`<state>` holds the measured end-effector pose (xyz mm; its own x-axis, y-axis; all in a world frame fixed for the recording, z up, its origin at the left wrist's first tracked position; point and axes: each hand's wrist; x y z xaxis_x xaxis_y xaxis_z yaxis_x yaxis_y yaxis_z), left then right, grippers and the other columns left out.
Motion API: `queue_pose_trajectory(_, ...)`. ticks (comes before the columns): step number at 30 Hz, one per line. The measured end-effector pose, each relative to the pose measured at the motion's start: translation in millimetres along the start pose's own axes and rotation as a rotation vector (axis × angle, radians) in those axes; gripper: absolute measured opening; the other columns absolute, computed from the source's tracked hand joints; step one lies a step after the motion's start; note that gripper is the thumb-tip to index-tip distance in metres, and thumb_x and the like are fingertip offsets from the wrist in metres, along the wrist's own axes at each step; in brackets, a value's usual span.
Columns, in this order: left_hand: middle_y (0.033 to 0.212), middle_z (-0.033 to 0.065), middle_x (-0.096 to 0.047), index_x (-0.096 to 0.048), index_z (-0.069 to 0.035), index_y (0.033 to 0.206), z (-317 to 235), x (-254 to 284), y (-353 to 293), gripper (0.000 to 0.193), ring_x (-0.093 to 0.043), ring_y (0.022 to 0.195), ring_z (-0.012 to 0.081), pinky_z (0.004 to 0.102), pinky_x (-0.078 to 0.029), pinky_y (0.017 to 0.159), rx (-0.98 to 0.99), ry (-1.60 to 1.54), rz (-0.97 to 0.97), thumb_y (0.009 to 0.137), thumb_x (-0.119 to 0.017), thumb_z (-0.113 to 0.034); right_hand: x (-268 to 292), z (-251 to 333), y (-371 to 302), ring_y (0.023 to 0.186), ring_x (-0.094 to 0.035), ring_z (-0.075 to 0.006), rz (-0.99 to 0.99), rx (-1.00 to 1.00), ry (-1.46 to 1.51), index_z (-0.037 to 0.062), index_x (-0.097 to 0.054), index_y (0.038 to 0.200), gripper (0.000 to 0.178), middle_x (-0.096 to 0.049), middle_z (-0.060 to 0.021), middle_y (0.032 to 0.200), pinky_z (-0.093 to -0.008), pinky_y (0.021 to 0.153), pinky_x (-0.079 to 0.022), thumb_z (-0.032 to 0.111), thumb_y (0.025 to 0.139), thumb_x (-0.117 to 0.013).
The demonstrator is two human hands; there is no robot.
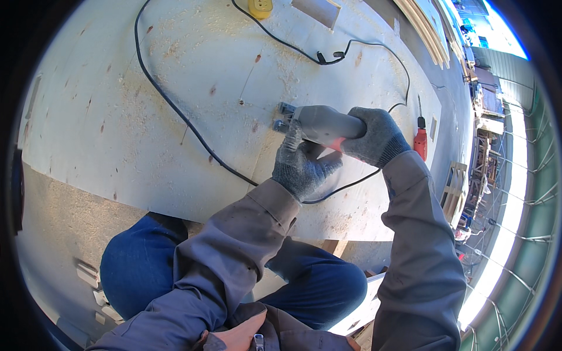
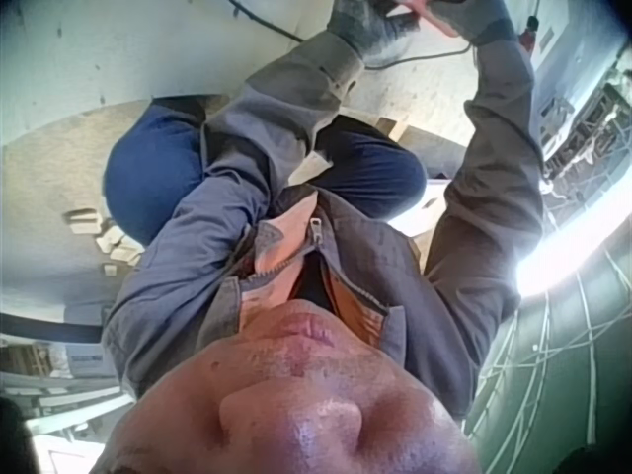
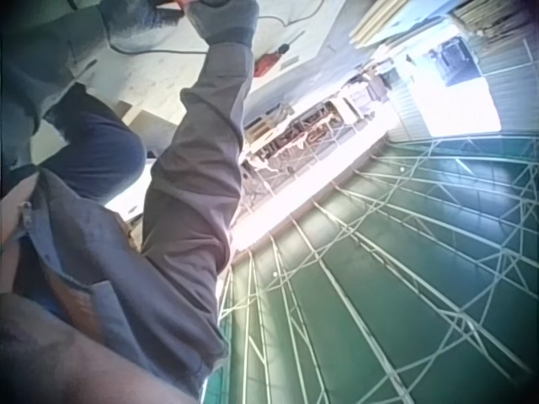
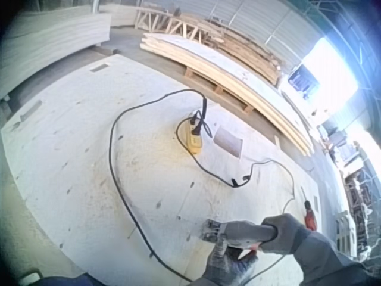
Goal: The person uses a jigsaw to cut a rectangular hole in a large sheet of plywood. They guide the tool along marked lines, complete the cut, and remove the cutout piece.
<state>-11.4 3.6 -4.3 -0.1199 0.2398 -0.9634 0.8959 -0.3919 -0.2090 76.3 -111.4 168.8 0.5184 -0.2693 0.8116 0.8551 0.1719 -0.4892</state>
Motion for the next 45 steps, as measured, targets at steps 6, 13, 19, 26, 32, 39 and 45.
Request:
queue_pose_trajectory(6,0.134,0.012,-0.054,-0.034,-0.014,0.149,2,1,1,0.084,-0.057,0.126,0.0227,0.0393,-0.054,0.102,-0.07,0.08,0.016,0.079,-0.076,0.01,0,2,0,0.067,-0.067,-0.0282,-0.005,-0.006,0.002,0.0007,-0.068,0.089,0.033,-0.066,-0.018,0.073,-0.0377,0.068,-0.052,0.022,0.065,-0.078)
queue_pose_trajectory(13,0.134,0.0114,-0.053,-0.038,-0.014,0.145,-6,-1,2,0.079,-0.057,0.126,0.0231,0.0397,-0.056,0.1,0.061,-0.071,-0.058,0.08,-0.074,0.012,0,4,1,0.067,-0.066,-0.026,-0.004,-0.011,0.017,0.0007,-0.068,0.089,0.034,-0.066,-0.0175,0.073,-0.0372,0.068,-0.052,0.023,0.065,-0.078)
queue_pose_trajectory(19,0.133,0.0114,-0.052,-0.039,-0.013,0.143,-2,4,5,0.075,-0.056,0.127,0.0233,0.041,-0.056,0.101,0.015,-0.028,-0.025,0.081,-0.073,0.011,-1,1,3,0.068,-0.066,-0.0263,-0.014,0.01,0.007,0.0005,-0.068,0.09,0.035,-0.066,-0.0177,0.073,-0.0372,0.068,-0.053,0.024,0.066,-0.078)
queue_pose_trajectory(26,0.134,0.0127,-0.051,-0.043,-0.009,0.139,-17,-5,1,0.064,-0.054,0.129,0.0236,0.0425,-0.055,0.102,0.157,-0.274,-0.133,0.085,-0.074,0.005,-1,3,4,0.065,-0.066,-0.0216,-0.004,0.023,0.015,0.0002,-0.068,0.09,0.034,-0.066,-0.015,0.072,-0.0353,0.066,-0.053,0.021,0.066,-0.079)
queue_pose_trajectory(32,0.134,0.0133,-0.051,-0.046,-0.007,0.135,-16,1,1,0.048,-0.052,0.13,0.0246,0.0455,-0.053,0.104,0.082,-0.204,-0.077,0.093,-0.07,-0.008,-1,10,8,0.065,-0.065,-0.0193,0.007,0.016,0.011,0.0003,-0.068,0.09,0.033,-0.066,-0.0144,0.07,-0.0347,0.065,-0.053,0.019,0.066,-0.079)
queue_pose_trajectory(39,0.133,0.0139,-0.051,-0.046,-0.006,0.136,-31,-7,2,0.044,-0.051,0.13,0.0258,0.0483,-0.051,0.105,0.195,-0.337,-0.191,0.098,-0.066,-0.019,-1,16,9,0.066,-0.066,-0.0222,0.004,-0.013,0.042,0.0001,-0.067,0.088,0.033,-0.065,-0.016,0.07,-0.0357,0.066,-0.053,0.019,0.065,-0.079)
queue_pose_trajectory(45,0.133,0.0141,-0.051,-0.048,-0.006,0.135,-36,-7,1,0.047,-0.051,0.13,0.0266,0.0498,-0.051,0.105,0.217,-0.428,-0.214,0.099,-0.066,-0.031,-2,19,11,0.066,-0.066,-0.0242,-0.017,0.006,0.0,0.0001,-0.067,0.088,0.034,-0.066,-0.0171,0.071,-0.0362,0.066,-0.053,0.021,0.064,-0.079)
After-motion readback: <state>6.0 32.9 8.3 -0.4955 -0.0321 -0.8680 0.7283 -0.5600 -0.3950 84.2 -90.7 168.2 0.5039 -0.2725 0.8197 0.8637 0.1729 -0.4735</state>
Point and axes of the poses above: each hand's wrist, its own y-axis towards the middle knuckle, its own x-axis out of the back of the hand, z = x × y
